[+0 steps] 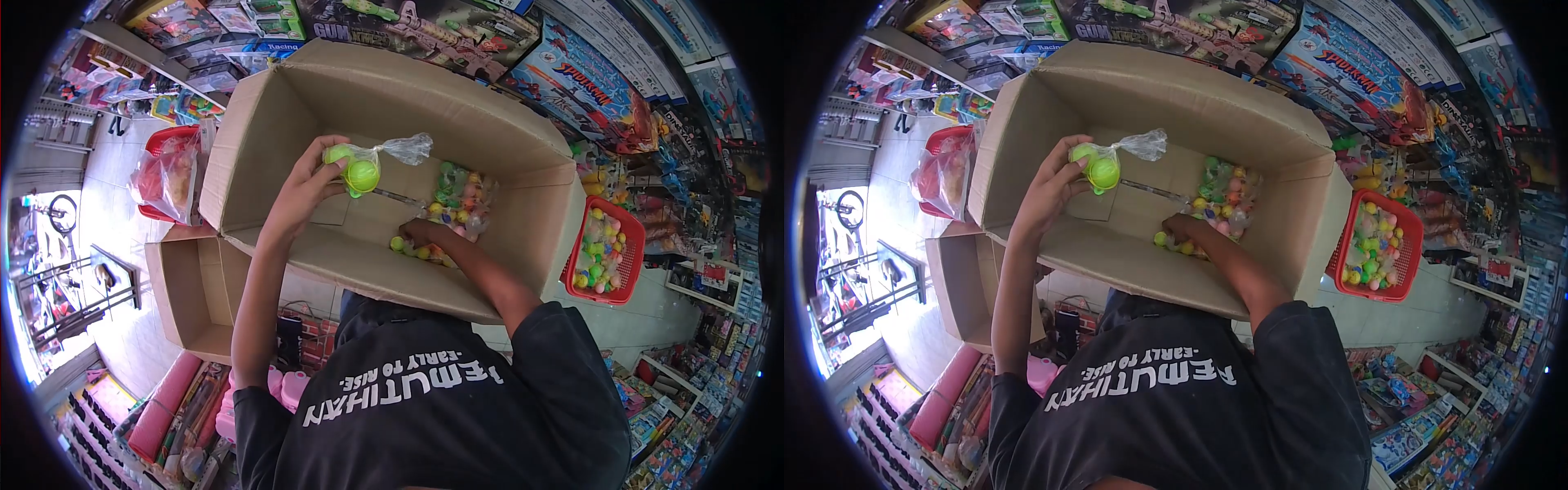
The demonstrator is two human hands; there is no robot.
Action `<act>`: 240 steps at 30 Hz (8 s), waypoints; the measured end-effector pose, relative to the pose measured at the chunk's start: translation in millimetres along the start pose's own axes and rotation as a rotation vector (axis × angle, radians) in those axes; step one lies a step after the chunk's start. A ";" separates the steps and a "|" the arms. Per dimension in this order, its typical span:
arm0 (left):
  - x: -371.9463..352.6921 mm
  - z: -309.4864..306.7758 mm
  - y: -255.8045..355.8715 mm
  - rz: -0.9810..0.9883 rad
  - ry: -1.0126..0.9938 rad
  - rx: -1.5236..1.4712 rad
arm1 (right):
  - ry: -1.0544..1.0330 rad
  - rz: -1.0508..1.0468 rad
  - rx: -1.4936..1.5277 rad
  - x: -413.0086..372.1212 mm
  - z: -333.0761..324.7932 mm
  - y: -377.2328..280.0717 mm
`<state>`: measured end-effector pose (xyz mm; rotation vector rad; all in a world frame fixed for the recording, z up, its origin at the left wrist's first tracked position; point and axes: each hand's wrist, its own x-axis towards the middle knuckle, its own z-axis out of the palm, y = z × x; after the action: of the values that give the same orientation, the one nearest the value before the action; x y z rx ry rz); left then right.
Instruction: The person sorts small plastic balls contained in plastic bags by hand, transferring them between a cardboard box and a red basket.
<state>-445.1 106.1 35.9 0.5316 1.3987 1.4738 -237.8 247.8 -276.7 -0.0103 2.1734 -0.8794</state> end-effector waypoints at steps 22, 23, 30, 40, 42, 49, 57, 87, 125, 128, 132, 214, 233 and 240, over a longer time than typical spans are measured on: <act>-0.5 10.5 0.2 0.029 -0.056 0.138 | 0.202 -0.332 0.685 -161.3 -214.5 -136.6; 0.0 12.5 0.0 0.028 -0.068 0.159 | 0.275 -0.346 0.820 -160.4 -214.7 -141.3; 9.6 13.1 -7.8 -0.008 -0.151 0.285 | 0.430 -0.351 0.651 -148.0 -211.1 -143.4; 37.1 1.9 -21.1 0.043 -0.280 0.514 | 0.395 -0.372 0.530 -127.9 -218.2 -111.3; 54.1 -2.6 -31.6 0.001 -0.362 0.545 | 0.397 -0.402 0.343 -114.2 -213.6 -96.5; 104.9 0.9 -90.3 -0.143 -0.599 1.036 | 0.223 -0.156 0.481 -82.5 -180.2 -68.0; 129.8 27.4 -144.6 -0.599 -1.042 1.381 | 0.147 0.178 0.306 -48.5 -116.5 -38.0; 112.3 11.6 -271.7 -0.703 -1.273 1.304 | -0.226 0.317 0.120 -34.1 -57.6 -30.4; -176.4 35.4 -144.5 -0.026 -0.392 0.332 | 0.265 -0.276 1.057 -311.4 47.0 -184.3; -163.3 13.9 -223.4 -0.118 -0.528 0.535 | 0.231 -0.101 1.191 -281.8 90.3 -159.1; -135.5 -15.5 -345.2 -0.176 -0.433 0.764 | 0.387 0.137 1.478 -227.2 157.8 -110.9; 135.6 508.1 -229.8 0.666 -0.035 0.861 | 1.369 0.485 0.108 -475.9 18.2 265.5; 83.1 527.2 -211.9 0.212 -0.415 0.562 | 0.944 -0.163 0.360 -530.1 2.8 185.3; 83.3 496.4 -238.5 0.298 -0.224 0.531 | 1.137 -0.256 0.996 -494.2 5.2 230.3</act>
<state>22.8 379.6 -92.4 1.2445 1.5753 1.2081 171.2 556.1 -89.6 0.9053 2.3799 -2.4597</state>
